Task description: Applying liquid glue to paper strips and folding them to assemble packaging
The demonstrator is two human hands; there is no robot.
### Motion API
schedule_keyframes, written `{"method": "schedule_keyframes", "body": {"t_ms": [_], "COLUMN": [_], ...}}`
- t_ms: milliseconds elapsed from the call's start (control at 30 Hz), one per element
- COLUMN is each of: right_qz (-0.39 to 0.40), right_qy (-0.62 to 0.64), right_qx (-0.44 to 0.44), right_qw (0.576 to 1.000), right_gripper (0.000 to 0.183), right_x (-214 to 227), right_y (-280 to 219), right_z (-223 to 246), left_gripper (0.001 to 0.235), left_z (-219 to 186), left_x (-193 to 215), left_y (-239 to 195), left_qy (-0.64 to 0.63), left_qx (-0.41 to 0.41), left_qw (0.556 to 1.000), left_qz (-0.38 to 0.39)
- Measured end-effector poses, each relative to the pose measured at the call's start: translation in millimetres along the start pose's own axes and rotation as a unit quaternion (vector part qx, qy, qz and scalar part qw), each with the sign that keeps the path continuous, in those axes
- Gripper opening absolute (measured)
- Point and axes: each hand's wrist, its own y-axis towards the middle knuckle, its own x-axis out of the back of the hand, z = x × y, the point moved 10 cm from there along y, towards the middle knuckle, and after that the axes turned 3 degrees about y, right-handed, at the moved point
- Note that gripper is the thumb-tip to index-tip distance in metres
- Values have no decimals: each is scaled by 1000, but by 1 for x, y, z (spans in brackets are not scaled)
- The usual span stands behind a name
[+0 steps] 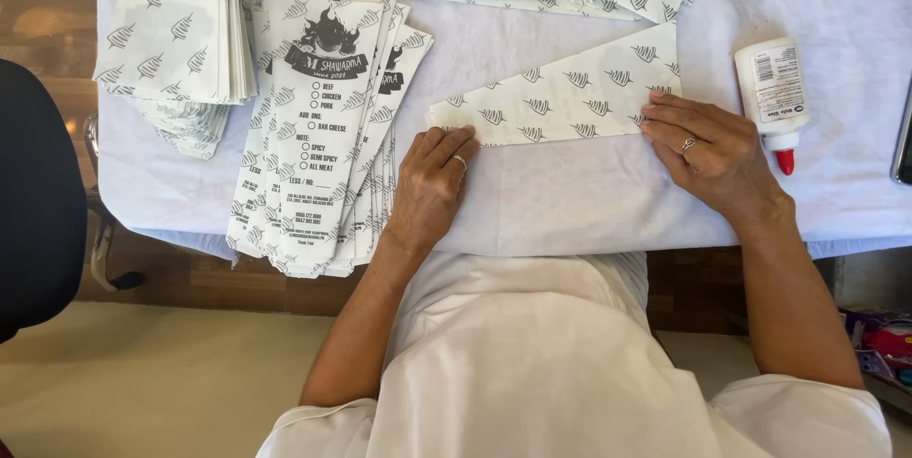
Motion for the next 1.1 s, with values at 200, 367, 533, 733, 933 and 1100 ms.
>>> {"method": "schedule_keyframes", "body": {"t_ms": [200,367,533,733,933,1100], "right_qz": [7,55,75,33,147,297], "right_qy": [-14,-80,-19,-69,12,-8], "right_qx": [-4,-43,-71,-68,-66,-141], "right_qw": [1000,994,994,995,987,944], "right_gripper": [12,24,34,13,63,80], "right_x": [-1,-9,-14,-43,-84,-100], "right_y": [0,-8,-2,25,51,38], "right_z": [0,-3,-4,-22,-26,-39], "left_gripper": [9,31,35,33,33,21], "left_z": [-9,-19,-27,-19,-19,-30], "left_x": [5,5,-1,-18,-8,11], "left_y": [4,5,4,-4,-11,-13], "left_qy": [34,73,91,81,75,61], "left_qx": [-19,-16,11,80,77,19], "left_qw": [999,997,993,985,989,998], "left_qz": [-9,31,75,127,100,-13]}}
